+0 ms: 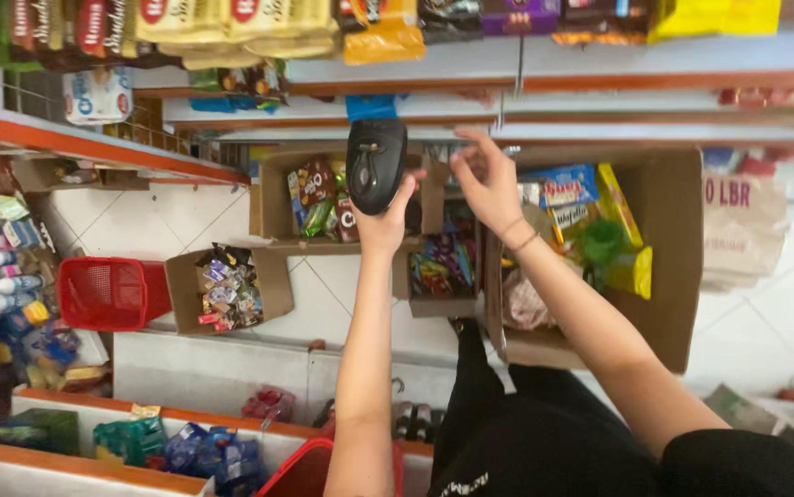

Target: The person uses a handheld scanner to scan barcodes on various snack packages and then places them into a cardboard box or onto shelves in a store environment.

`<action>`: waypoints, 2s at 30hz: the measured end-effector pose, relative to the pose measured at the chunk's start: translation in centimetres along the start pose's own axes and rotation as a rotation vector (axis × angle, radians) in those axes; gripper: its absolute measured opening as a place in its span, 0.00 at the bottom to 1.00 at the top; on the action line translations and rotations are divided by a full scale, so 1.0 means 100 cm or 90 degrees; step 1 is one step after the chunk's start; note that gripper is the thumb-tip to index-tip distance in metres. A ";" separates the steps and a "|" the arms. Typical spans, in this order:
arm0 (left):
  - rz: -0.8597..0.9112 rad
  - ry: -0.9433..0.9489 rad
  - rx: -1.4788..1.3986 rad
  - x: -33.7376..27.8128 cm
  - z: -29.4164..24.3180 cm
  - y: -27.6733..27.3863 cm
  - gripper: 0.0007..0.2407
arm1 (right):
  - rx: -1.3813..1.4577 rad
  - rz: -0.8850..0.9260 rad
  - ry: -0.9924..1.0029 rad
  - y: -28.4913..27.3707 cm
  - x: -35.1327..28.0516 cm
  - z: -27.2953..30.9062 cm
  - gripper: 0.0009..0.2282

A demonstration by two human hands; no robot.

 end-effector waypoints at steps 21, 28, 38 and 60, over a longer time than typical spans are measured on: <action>0.052 -0.167 0.353 -0.247 0.152 0.033 0.09 | -0.284 -0.005 0.224 -0.350 -0.226 -0.155 0.11; -0.002 -0.037 0.392 -0.262 0.208 0.131 0.11 | -0.213 0.028 0.232 -0.411 -0.173 -0.179 0.12; -0.147 -0.431 0.252 -0.349 0.405 0.162 0.04 | -0.507 0.069 0.136 -0.350 -0.186 -0.358 0.43; -0.172 -0.433 0.191 -0.347 0.408 0.116 0.11 | -0.281 0.020 0.147 -0.377 -0.148 -0.212 0.10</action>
Point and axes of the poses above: each hand's wrist, its own x-axis towards the middle knuckle, its own y-axis out of the palm, z = x × y, the point moved 8 cm from there along x, towards the middle knuckle, and after that the axes turned 12 degrees about -z, right-handed, at the moved point
